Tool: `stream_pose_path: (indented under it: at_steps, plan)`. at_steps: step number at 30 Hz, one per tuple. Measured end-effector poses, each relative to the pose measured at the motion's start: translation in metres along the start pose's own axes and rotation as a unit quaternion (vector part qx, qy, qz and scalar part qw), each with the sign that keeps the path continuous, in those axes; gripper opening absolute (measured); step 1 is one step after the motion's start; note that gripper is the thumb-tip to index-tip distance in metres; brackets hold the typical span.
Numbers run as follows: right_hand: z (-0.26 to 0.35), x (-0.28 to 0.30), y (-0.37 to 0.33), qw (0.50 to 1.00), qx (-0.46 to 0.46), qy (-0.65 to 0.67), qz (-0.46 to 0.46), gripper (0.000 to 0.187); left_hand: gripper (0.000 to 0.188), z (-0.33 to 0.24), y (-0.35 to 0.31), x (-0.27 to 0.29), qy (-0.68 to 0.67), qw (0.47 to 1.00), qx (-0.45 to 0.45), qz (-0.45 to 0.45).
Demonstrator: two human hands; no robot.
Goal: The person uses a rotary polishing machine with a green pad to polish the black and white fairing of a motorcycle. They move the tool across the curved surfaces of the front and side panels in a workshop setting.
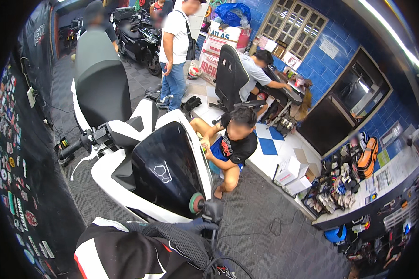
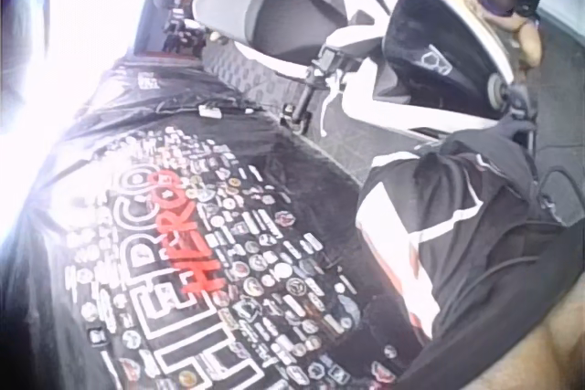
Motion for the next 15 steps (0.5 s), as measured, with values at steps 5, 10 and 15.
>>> stream_pose_path:
  at_steps: [5,10,15]
  plan:
    - [0.069,0.016,0.010,0.997,0.073,-0.025,-0.002,0.057,0.034,0.008,0.030,-0.006,0.005,0.998,0.037,-0.060]
    - [0.175,-0.016,0.011,0.974,0.165,-0.157,0.009,0.061,0.037,-0.077,0.028,-0.022,0.034,0.994,-0.010,-0.100]
    - [0.298,-0.058,0.030,0.980,0.141,-0.078,0.114,0.061,0.035,-0.177,0.040,-0.032,-0.077,0.987,-0.097,-0.106]
Point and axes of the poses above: each hand's wrist, its own y-axis towards the middle knuckle, its own x-axis out of the back of the hand, z = x × y, the point moved 5 cm from there along y, towards the middle knuckle, and after that the axes turned 1 degree about y, right-handed, at the moved point
